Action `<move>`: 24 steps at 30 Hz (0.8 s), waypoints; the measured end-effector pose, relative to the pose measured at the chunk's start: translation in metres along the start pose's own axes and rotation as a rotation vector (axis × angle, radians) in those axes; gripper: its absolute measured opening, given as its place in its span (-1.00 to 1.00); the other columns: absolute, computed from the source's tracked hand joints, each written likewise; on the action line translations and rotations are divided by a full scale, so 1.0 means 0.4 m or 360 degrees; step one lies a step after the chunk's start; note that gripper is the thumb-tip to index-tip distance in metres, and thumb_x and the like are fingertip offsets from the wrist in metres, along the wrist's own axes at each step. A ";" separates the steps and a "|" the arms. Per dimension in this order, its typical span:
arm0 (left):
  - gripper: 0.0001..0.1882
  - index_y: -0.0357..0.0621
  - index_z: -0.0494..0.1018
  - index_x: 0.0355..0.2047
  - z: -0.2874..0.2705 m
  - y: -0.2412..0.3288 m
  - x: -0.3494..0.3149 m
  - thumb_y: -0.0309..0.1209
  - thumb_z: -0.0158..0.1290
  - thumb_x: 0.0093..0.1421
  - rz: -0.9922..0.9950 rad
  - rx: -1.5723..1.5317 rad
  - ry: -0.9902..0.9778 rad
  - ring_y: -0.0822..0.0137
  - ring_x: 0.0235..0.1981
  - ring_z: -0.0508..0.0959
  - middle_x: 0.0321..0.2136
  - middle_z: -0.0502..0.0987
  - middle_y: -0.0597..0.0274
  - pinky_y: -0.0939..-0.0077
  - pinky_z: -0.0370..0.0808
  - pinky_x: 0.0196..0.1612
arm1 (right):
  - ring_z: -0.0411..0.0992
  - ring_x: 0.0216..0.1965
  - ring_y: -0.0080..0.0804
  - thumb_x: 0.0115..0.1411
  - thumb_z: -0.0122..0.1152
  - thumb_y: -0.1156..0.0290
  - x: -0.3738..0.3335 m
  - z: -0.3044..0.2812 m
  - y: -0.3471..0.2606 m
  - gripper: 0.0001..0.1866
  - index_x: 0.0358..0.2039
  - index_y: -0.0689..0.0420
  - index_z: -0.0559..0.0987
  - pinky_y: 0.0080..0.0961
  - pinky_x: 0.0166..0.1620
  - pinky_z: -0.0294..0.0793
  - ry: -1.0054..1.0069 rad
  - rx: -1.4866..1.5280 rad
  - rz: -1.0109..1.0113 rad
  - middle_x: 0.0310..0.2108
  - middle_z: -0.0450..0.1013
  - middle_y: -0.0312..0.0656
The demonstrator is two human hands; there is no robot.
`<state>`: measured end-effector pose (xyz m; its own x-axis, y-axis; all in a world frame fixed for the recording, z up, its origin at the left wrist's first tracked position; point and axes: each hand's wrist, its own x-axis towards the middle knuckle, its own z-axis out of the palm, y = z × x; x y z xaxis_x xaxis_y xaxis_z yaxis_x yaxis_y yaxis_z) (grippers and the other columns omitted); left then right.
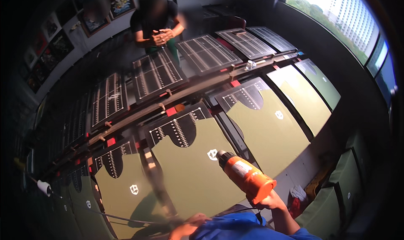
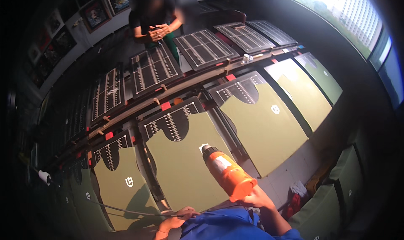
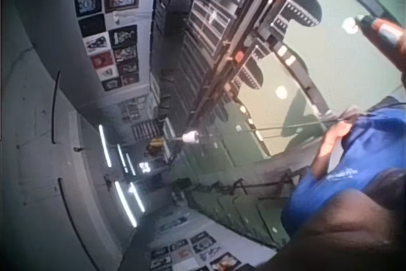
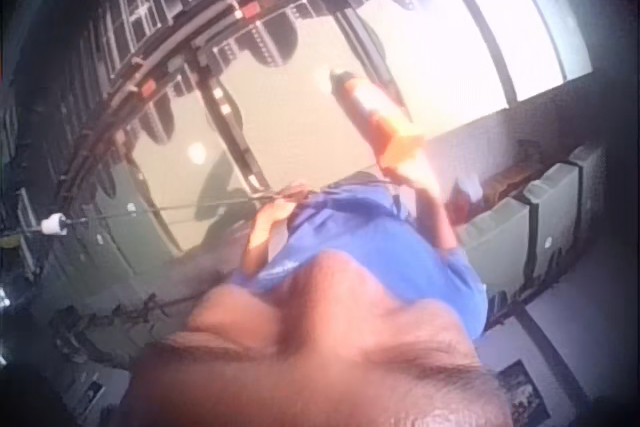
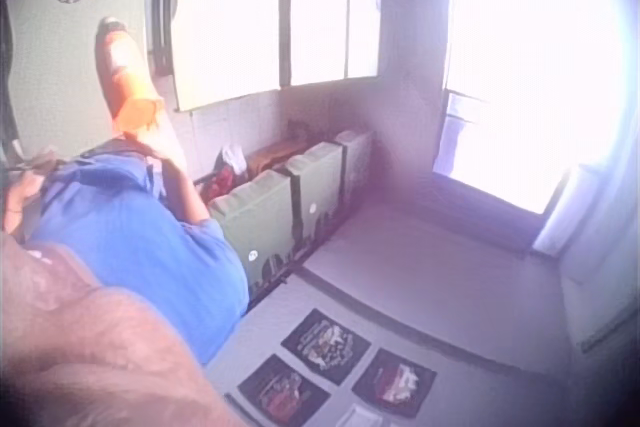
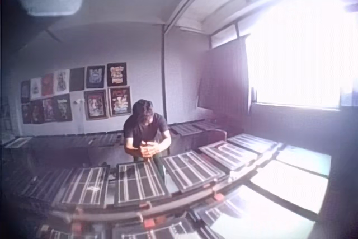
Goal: The person uses a heat gun to apply heat to a logo on a green t-shirt laid out on a screen printing frame. They move the heat gun across the logo area and then proceed to the next shirt in the row, repeating the process.
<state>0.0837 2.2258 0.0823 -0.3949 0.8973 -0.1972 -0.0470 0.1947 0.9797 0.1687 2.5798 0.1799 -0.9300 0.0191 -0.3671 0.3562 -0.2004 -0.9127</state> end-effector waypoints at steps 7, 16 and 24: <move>-0.60 -0.20 0.42 0.03 0.083 0.076 0.216 -0.18 -0.18 0.40 0.0234 0.0351 -0.0624 0.33 -0.09 0.48 -0.10 0.50 0.20 0.42 0.40 -0.02 | 0.45 -0.11 -0.39 0.08 0.28 0.33 -0.034 0.004 0.005 -0.30 0.21 0.22 0.27 -0.44 -0.05 0.42 0.0080 -0.0001 -0.0401 -0.05 0.45 -0.09; -0.47 -0.24 0.38 0.07 0.216 0.124 0.434 -0.04 -0.27 0.41 -0.0267 0.0567 -0.0516 0.30 -0.12 0.50 -0.08 0.49 0.12 0.40 0.41 -0.02 | 0.50 -0.23 -0.07 0.01 0.28 0.33 -0.192 -0.217 0.202 -0.29 0.20 0.15 0.28 -0.36 -0.18 0.45 0.0767 0.0144 -0.0681 -0.20 0.51 0.01; -0.26 -0.20 0.13 0.24 0.254 0.153 0.598 0.17 -0.33 0.34 -0.1255 -0.0541 0.0321 -0.08 0.11 0.33 0.16 0.27 -0.13 0.01 0.38 0.09 | 0.47 -0.10 -0.15 0.06 0.33 0.36 -0.390 -0.543 0.542 -0.54 -0.04 0.20 0.45 -0.32 -0.05 0.44 0.1552 0.0118 -0.0399 -0.10 0.45 -0.04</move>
<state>0.0794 2.4926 0.0915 -0.2852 0.4581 -0.8419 -0.6319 0.5706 0.5245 0.4105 2.7461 0.0003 -0.4854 0.8549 -0.1833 0.1233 -0.1407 -0.9824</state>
